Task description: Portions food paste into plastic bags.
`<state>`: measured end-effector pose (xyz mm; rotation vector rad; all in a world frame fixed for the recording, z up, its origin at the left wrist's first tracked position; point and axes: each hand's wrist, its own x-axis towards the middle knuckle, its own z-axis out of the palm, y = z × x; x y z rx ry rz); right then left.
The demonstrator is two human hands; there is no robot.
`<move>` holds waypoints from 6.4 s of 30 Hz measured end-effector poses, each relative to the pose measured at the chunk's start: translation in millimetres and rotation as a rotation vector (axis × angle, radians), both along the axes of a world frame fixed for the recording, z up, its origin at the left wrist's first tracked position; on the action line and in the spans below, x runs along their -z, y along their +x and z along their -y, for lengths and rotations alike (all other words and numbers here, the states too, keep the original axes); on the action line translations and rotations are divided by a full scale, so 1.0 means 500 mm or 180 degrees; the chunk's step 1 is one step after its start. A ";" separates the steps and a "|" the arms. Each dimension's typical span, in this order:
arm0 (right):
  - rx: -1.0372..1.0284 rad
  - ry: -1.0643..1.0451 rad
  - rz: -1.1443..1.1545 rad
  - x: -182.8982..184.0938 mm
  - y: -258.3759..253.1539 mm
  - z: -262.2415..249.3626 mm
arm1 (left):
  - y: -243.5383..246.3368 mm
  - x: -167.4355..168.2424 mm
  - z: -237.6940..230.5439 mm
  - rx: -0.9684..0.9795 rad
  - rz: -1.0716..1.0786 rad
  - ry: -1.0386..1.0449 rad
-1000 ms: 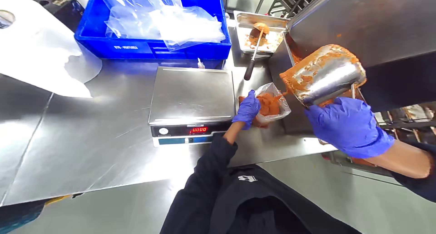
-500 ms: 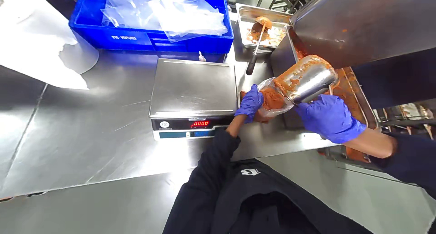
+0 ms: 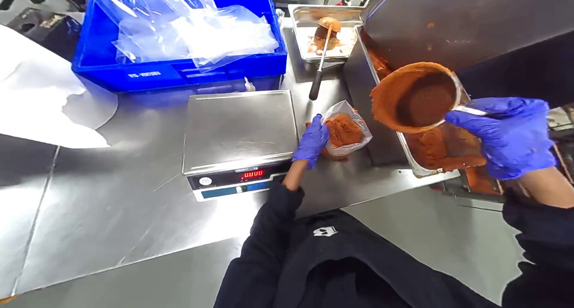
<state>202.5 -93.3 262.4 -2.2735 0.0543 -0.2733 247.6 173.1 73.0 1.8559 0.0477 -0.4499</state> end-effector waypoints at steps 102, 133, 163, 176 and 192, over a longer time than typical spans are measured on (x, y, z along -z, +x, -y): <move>0.0318 0.4884 -0.1236 0.286 -0.037 -0.139 | 0.069 -0.117 0.032 -0.0553 -0.0756 -0.1125; -0.1517 0.4161 -0.1056 0.031 0.036 -0.448 | -0.161 -0.319 -0.424 -0.1025 0.0457 -0.2560; -0.0333 0.3396 -0.0863 0.376 0.028 -0.249 | -0.424 0.003 -0.496 -0.3984 0.0257 -0.1041; -0.0352 0.2602 -0.0880 0.337 0.045 -0.301 | -0.394 0.056 -0.457 -0.3602 0.0505 -0.1075; 0.0268 0.2853 -0.1347 0.453 0.209 -0.378 | -0.480 0.076 -0.446 -0.4415 0.0248 -0.0636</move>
